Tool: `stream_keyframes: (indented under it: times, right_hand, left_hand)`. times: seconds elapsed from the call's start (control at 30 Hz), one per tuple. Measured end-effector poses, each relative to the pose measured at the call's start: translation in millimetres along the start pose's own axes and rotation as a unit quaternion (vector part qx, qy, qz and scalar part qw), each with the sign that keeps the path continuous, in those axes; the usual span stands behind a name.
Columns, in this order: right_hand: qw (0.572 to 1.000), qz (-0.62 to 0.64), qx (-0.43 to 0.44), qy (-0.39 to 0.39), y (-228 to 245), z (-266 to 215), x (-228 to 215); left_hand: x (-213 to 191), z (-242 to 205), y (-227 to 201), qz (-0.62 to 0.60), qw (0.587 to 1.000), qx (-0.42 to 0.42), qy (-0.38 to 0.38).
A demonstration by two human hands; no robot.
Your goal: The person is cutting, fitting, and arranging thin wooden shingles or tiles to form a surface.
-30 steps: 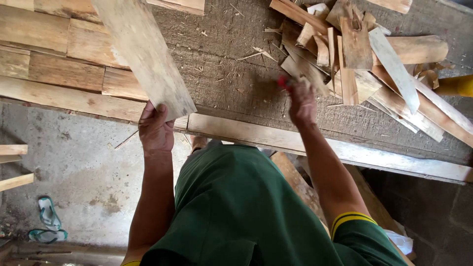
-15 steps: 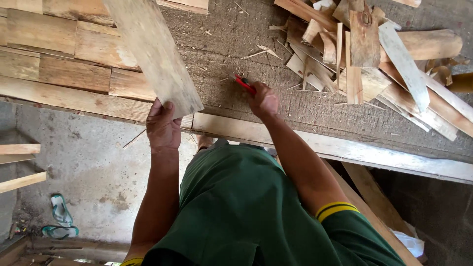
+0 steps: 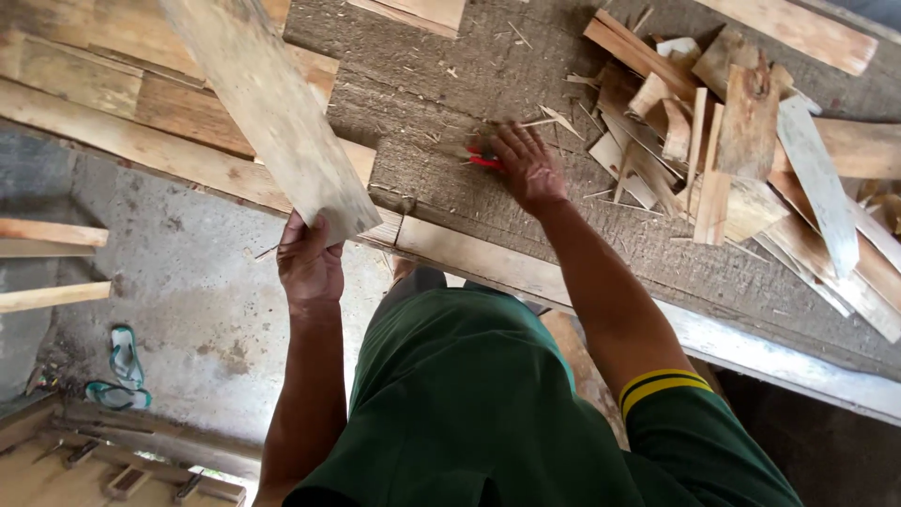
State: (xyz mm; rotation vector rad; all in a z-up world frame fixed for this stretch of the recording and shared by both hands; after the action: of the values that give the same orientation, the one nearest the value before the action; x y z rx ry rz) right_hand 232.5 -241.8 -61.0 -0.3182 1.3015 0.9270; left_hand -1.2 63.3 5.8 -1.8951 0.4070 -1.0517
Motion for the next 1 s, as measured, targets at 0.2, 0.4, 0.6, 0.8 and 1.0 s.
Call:
stream_keyframes:
  times: [0.2,0.4,0.6,0.8,1.0]
  right_hand:
    - [0.951,-0.042,0.306,0.015,-78.5,-43.3,29.2]
    - [0.917,0.009,0.393,0.063,-65.3,-36.0,15.3]
    - [0.849,0.085,0.520,-0.028,-52.1,-32.7,-28.5]
    - [0.875,0.309,0.371,-0.042,22.1,3.1,-38.2]
    - [0.535,0.822,0.183,-0.066,158.1,44.7,-102.5]
  left_hand:
    - [-11.4,-9.9,5.8,-0.004,0.999,-0.008,-0.036]
    - [1.1,-5.2,21.5,-0.001,0.999,-0.034,-0.020]
    - [3.7,14.7,68.5,0.057,0.992,-0.111,-0.003]
    - [4.0,24.6,146.5,0.101,0.971,-0.207,0.063]
    - [56.1,-9.6,158.4,-0.048,0.899,-0.330,0.284]
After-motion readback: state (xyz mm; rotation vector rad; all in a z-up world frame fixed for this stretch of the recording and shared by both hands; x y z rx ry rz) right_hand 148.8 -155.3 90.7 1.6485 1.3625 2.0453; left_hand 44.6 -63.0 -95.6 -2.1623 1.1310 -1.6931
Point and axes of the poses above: each hand's wrist, its own z-axis towards the middle knuckle, its own x-axis out of the palm, y = z × x, the point moved 5 cm from there along z, towards the middle knuckle, and after that the axes turned 12 degrees about z, right-handed, at the moved point
